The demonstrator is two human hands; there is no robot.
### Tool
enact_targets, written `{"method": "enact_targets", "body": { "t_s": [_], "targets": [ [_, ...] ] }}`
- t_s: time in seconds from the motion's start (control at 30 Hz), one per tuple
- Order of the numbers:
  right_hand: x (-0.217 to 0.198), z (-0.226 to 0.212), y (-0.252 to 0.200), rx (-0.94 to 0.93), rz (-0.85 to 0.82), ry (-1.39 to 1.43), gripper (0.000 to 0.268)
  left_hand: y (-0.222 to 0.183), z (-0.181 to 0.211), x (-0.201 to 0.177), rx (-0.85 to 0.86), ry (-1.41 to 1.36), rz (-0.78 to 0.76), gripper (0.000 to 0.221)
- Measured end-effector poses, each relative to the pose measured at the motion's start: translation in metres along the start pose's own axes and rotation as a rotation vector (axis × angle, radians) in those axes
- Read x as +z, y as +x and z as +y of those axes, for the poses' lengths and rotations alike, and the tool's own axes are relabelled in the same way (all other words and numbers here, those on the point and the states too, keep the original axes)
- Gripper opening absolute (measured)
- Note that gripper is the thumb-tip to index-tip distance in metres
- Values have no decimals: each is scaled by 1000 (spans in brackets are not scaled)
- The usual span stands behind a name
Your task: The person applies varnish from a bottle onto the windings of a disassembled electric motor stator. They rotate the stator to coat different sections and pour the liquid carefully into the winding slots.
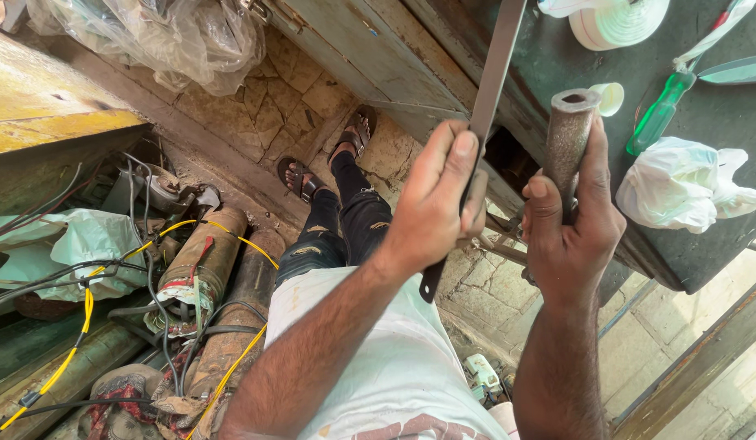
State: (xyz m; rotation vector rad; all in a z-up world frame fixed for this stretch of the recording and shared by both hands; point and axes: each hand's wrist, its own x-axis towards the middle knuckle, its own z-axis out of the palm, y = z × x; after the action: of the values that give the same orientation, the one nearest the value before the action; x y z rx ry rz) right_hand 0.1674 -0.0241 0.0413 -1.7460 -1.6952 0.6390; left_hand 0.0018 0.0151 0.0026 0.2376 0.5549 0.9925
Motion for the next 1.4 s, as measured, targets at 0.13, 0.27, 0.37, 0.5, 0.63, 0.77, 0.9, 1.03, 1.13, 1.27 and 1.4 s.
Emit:
{"method": "enact_targets", "body": {
  "t_s": [0.13,0.27,0.37,0.5,0.63,0.77,0.9,1.03,1.13,1.27,1.4],
  "targets": [
    [-5,10,12,-185,17,-138,52,9,7,-6,-51,-173,-97,28],
    [-19,-1,40,-376,75,-262,49,10,17,-7,-114,-242,-129,30],
    [-22,-27,69,-440,-37,-375,49,8,22,-6,-137,-220,-95,30],
    [-13,-56,92,-343,-235,-621,58,10,21,-1,-76,-152,-64,31],
    [-12,-53,74,-334,-171,-435,52,5,10,-2,-86,-144,-42,27],
    [-4,-27,46,-239,-113,-170,52,-15,-5,-12,-3,121,8,28],
    [8,-14,9,-7,-119,90,57,-53,-25,-41,37,405,-2,33],
    [11,-15,-14,119,-144,157,59,-73,-39,-58,-28,496,-4,35],
    [13,-15,-29,244,-157,294,56,-80,-43,-57,-88,600,-12,35],
    [6,-13,-43,331,-81,612,48,-84,-45,-37,43,778,-94,31],
    [3,-25,-49,240,78,527,43,-78,-37,-11,219,835,-284,23]
  ]
}}
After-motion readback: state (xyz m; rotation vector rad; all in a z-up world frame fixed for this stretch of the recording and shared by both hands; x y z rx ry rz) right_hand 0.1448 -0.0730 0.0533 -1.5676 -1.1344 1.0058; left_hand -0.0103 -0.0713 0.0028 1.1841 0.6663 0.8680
